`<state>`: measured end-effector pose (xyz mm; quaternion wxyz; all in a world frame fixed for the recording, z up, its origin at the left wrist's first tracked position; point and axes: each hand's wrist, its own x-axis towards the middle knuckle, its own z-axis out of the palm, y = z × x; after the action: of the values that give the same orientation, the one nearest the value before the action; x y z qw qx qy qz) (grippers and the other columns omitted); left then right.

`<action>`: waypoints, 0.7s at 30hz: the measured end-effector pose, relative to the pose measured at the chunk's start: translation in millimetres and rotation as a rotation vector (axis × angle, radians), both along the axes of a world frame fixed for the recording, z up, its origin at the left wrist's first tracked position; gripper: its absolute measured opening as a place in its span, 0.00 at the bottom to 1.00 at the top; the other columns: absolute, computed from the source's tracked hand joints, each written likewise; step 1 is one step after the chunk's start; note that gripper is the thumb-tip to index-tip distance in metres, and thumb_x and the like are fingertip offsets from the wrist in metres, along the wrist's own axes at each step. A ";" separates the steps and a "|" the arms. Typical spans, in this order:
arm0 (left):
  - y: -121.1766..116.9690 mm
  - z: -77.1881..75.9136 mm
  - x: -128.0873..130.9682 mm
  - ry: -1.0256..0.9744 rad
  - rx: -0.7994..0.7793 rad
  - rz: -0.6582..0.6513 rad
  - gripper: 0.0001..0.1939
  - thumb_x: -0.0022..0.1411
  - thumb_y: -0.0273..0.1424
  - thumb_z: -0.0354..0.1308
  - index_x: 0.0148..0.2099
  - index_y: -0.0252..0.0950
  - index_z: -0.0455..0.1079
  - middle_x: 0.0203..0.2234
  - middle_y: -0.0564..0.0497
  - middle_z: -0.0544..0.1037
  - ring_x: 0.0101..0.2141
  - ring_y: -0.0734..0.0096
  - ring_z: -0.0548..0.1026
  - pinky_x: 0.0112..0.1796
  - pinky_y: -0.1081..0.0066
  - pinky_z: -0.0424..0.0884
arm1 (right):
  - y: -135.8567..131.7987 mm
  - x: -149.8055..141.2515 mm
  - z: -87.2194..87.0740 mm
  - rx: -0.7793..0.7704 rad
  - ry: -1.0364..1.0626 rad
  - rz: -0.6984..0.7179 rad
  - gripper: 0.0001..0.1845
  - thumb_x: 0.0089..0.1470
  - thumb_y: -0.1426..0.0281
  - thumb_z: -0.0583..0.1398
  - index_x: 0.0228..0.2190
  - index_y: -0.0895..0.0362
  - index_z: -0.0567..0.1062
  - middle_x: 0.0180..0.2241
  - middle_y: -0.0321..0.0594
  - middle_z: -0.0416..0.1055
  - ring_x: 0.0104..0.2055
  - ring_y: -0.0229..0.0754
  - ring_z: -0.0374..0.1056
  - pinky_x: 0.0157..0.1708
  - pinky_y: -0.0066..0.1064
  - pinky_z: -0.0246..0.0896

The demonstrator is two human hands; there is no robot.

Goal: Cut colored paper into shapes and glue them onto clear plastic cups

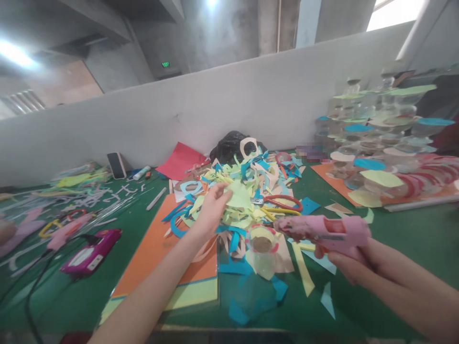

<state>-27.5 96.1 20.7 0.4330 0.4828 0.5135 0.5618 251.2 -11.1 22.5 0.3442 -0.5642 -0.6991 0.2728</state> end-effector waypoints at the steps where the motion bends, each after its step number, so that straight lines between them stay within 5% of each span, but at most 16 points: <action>1: 0.3 0.0 -0.1 -0.008 0.004 -0.002 0.15 0.51 0.35 0.63 0.42 0.38 0.69 0.28 0.56 0.69 0.25 0.77 0.67 0.24 0.77 0.61 | 2.5 -4.5 4.3 -0.021 -0.001 0.037 0.29 0.50 0.42 0.54 0.44 0.43 0.80 0.49 0.34 0.78 0.49 0.52 0.75 0.52 0.36 0.68; 9: 1.0 0.4 -1.5 0.005 0.021 0.036 0.14 0.50 0.33 0.64 0.41 0.38 0.70 0.27 0.56 0.67 0.26 0.77 0.65 0.24 0.77 0.58 | 8.9 -12.5 9.3 -0.050 -0.078 0.050 0.38 0.51 0.41 0.50 0.53 0.50 0.75 0.59 0.35 0.68 0.63 0.53 0.60 0.62 0.40 0.51; 21: 1.6 0.5 -1.7 0.019 0.023 0.042 0.15 0.50 0.34 0.65 0.41 0.38 0.70 0.28 0.56 0.68 0.25 0.78 0.63 0.24 0.77 0.58 | 7.6 -9.5 6.9 -0.086 -0.094 0.056 0.40 0.53 0.41 0.49 0.56 0.53 0.73 0.61 0.40 0.64 0.66 0.55 0.53 0.62 0.40 0.53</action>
<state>-29.1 97.7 21.2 0.4107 0.4822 0.5209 0.5722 241.7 -3.5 29.4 0.2788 -0.5708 -0.7176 0.2854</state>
